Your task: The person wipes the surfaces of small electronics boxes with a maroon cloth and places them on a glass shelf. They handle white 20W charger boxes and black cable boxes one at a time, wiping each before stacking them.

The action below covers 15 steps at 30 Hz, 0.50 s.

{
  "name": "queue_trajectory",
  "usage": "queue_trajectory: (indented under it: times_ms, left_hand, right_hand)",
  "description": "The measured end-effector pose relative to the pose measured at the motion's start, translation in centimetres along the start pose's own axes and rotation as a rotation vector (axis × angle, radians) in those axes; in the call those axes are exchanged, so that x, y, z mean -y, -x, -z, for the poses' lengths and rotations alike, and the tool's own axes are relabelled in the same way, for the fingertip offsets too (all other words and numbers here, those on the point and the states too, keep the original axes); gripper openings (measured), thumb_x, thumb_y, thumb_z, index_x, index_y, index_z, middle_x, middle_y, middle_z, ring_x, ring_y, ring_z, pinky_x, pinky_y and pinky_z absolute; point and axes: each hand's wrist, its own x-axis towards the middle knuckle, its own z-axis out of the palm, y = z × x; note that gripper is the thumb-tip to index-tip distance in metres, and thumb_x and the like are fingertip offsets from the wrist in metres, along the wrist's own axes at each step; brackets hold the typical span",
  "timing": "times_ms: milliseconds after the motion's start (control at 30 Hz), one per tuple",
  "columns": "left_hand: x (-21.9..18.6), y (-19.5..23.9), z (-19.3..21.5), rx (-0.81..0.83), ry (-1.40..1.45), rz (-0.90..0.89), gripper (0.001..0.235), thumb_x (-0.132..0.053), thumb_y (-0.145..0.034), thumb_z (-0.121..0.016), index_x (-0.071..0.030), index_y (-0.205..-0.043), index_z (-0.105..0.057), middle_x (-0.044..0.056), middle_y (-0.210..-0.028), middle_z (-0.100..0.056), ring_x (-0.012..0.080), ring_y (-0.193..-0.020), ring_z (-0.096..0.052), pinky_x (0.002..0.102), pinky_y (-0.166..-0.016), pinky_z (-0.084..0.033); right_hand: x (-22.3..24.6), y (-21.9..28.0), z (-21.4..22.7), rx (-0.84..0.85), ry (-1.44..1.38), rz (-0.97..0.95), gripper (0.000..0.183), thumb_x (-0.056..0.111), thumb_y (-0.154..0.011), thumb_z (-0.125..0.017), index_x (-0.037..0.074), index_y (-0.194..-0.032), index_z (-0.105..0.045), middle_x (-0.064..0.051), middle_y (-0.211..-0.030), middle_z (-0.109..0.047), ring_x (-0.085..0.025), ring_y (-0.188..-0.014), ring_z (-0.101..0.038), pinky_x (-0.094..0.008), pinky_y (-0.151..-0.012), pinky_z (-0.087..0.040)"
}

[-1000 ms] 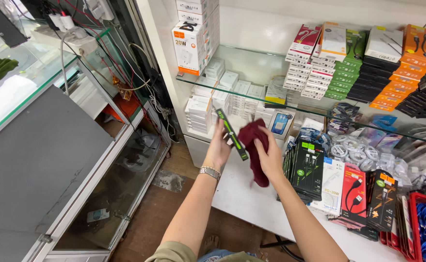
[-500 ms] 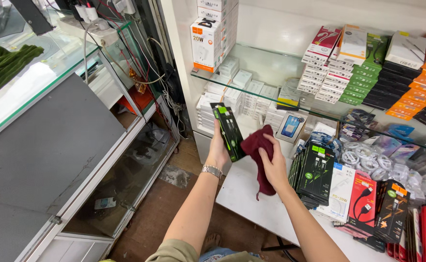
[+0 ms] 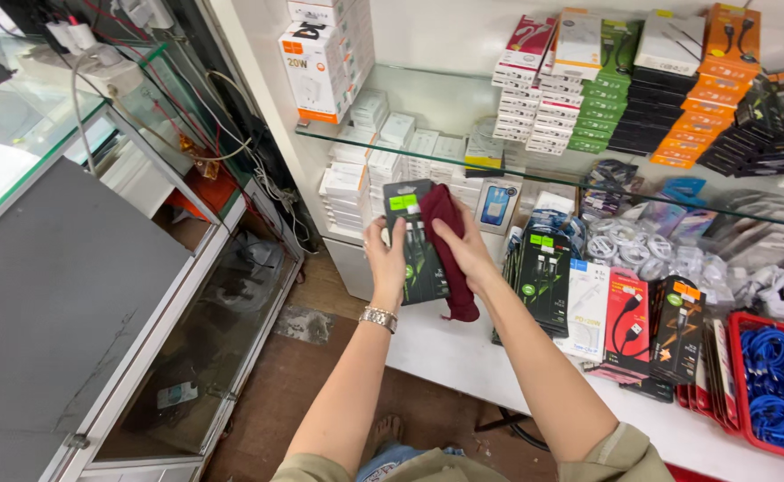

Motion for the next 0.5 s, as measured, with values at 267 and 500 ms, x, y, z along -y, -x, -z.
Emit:
queue_trajectory:
  times_ms: [267, 500]
  left_hand:
    - [-0.4, -2.8, 1.6, -0.202, 0.497, 0.193, 0.031, -0.028, -0.100, -0.063, -0.003, -0.112, -0.050, 0.010, -0.112, -0.063, 0.0191, -0.101, -0.061, 0.034, -0.089, -0.052]
    - [3.4, 0.4, -2.3, -0.082, 0.637, 0.157, 0.024, -0.019, -0.105, -0.064, -0.003, -0.114, -0.049, 0.009, -0.107, -0.061, 0.0121, -0.096, -0.057, 0.027, -0.083, -0.050]
  right_hand:
    - [-2.2, 4.3, 2.0, 0.006, 0.340, 0.060, 0.060, 0.027, -0.092, -0.069, 0.010, -0.147, -0.052, -0.013, -0.143, -0.066, -0.021, -0.132, -0.062, -0.033, -0.114, -0.046]
    - [-2.7, 4.3, -0.7, 0.048, 0.730, 0.433, 0.055, 0.018, -0.099, -0.065, 0.012, -0.151, -0.049, -0.024, -0.147, -0.051, -0.040, -0.140, -0.043, -0.044, -0.114, -0.035]
